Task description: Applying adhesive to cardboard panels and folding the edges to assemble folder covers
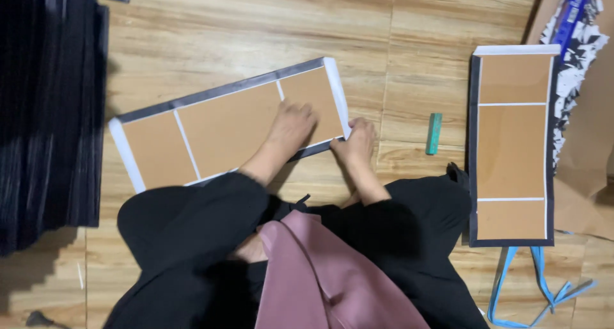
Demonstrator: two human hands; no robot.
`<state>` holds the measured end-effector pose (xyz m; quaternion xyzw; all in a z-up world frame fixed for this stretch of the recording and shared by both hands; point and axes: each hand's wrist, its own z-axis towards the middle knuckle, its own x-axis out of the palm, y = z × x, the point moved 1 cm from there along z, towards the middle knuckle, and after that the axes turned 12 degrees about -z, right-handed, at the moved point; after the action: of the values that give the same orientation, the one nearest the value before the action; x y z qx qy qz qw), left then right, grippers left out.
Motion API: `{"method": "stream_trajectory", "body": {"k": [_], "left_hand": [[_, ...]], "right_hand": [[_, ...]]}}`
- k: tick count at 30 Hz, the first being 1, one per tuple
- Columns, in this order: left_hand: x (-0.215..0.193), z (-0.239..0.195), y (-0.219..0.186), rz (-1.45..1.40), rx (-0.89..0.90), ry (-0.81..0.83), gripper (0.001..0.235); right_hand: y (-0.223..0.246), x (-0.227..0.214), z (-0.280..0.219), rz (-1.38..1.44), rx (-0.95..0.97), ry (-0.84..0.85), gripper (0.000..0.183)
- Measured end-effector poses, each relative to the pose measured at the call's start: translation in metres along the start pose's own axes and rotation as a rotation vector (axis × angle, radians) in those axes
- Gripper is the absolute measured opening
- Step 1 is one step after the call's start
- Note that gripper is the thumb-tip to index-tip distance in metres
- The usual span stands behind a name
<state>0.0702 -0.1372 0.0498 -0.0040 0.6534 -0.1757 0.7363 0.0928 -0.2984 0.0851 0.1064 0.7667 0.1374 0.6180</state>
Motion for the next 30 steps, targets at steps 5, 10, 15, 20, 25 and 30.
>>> {"method": "stream_trajectory", "body": {"k": [5,10,15,20,25,30], "left_hand": [[0.039,0.062,-0.014,-0.043,0.212,-0.279,0.016],[0.044,0.082,-0.021,0.16,0.23,0.344,0.029],[0.061,0.058,0.003,-0.07,0.271,0.052,0.017],[-0.044,0.024,0.009,0.039,0.179,0.415,0.058],[-0.017,0.005,0.007,-0.095,0.139,0.267,0.067],[-0.009,-0.002,0.008,-0.201,0.129,0.066,0.067]], "right_hand": [[0.0,0.01,0.007,-0.005,0.051,0.095,0.051],[0.001,-0.013,0.002,0.176,0.114,0.186,0.056],[-0.134,-0.048,0.077,-0.358,0.307,-0.312,0.059],[-0.19,-0.02,0.094,-0.382,0.388,-0.281,0.031],[-0.059,-0.026,0.101,-0.106,-0.138,-0.344,0.037],[0.049,0.011,0.138,-0.22,-0.563,-0.153,0.028]]}}
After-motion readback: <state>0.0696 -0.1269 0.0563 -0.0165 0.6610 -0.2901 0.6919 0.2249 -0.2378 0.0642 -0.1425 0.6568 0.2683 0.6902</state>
